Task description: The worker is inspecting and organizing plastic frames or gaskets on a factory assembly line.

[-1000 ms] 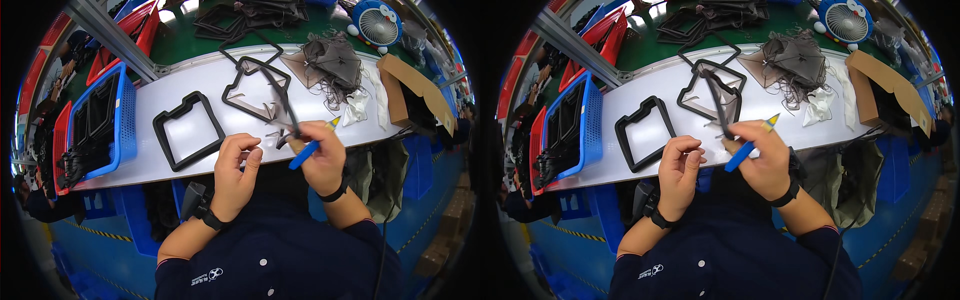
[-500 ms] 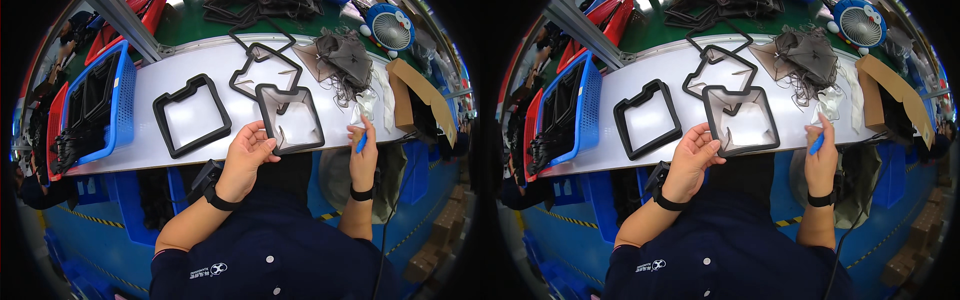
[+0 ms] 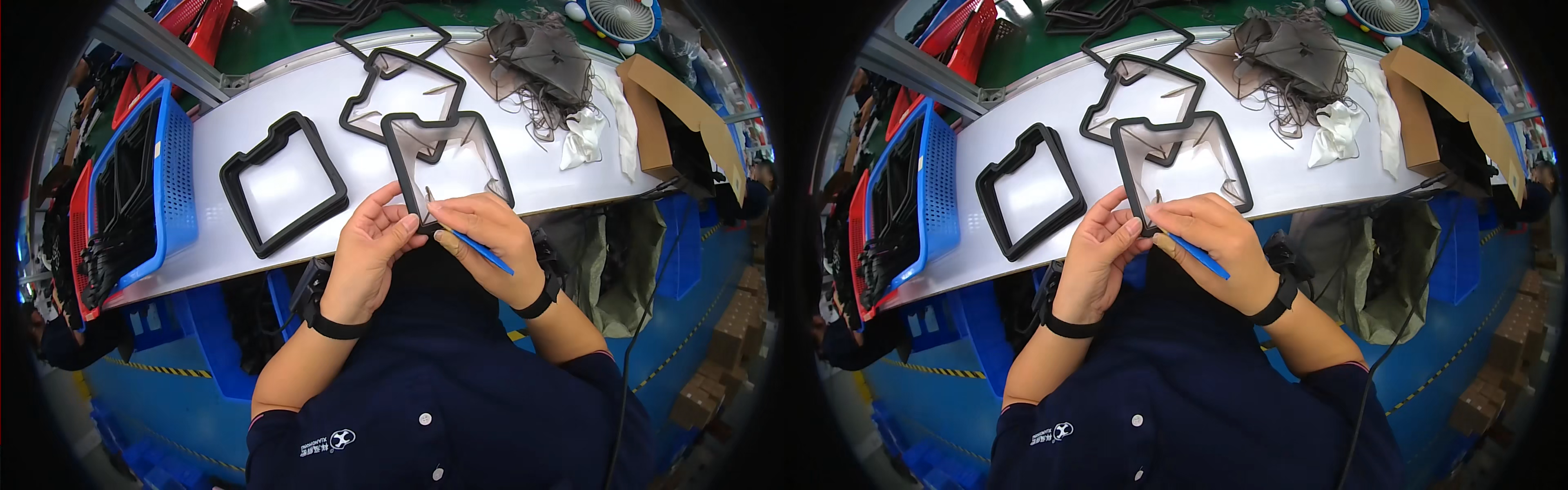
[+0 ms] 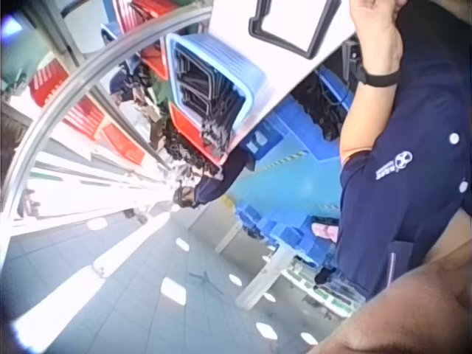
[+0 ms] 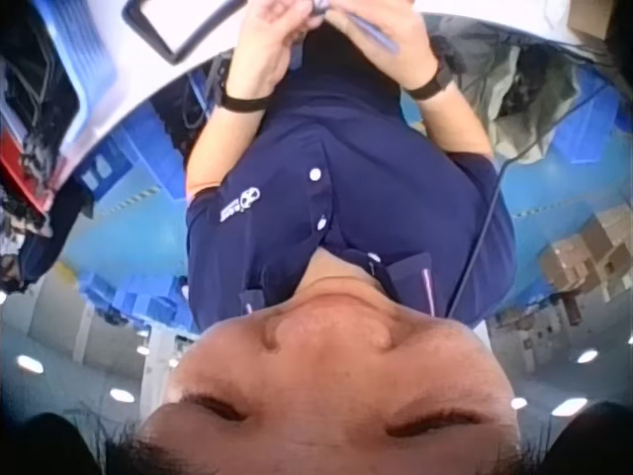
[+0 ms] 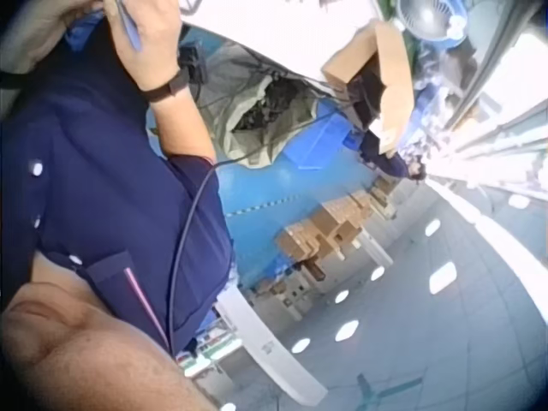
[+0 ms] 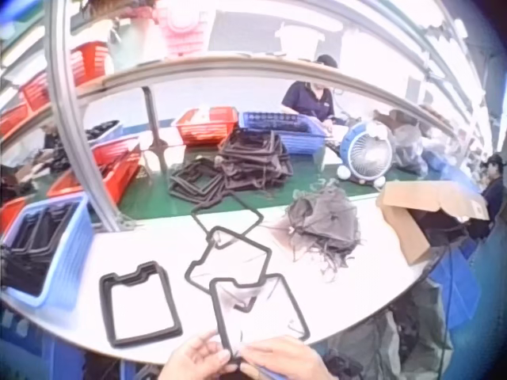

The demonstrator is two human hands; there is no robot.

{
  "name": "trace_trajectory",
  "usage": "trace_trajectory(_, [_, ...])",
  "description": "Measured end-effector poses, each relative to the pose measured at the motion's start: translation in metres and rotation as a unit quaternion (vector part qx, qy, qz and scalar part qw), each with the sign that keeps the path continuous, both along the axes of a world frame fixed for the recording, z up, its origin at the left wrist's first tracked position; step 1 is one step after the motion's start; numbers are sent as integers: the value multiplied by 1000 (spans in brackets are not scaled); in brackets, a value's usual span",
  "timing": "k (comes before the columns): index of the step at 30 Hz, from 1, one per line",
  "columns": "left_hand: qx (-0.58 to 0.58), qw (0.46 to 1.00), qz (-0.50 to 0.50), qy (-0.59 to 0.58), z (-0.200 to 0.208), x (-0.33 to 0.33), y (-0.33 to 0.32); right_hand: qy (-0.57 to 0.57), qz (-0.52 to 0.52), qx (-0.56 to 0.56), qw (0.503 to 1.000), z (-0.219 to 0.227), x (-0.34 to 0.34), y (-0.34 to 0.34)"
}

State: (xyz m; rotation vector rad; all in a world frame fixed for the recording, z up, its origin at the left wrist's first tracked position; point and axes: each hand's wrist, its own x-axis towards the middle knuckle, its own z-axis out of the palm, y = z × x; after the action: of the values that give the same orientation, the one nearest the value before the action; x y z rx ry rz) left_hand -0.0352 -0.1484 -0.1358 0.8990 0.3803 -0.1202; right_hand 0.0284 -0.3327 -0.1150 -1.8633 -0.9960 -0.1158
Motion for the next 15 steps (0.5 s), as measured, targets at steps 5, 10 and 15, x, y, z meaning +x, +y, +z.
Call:
trace_trajectory(5, [-35,999,-1,14,-3,-1,0,52,-11,15,998,-7,-8,2])
trace_trajectory(10, [-63,998,-6,17,-1,0,2,104,-28,63,992,-10,-9,4])
trace_trajectory(15, [-53,999,-2,8,-4,0,2,133,-7,52,990,-8,-8,1])
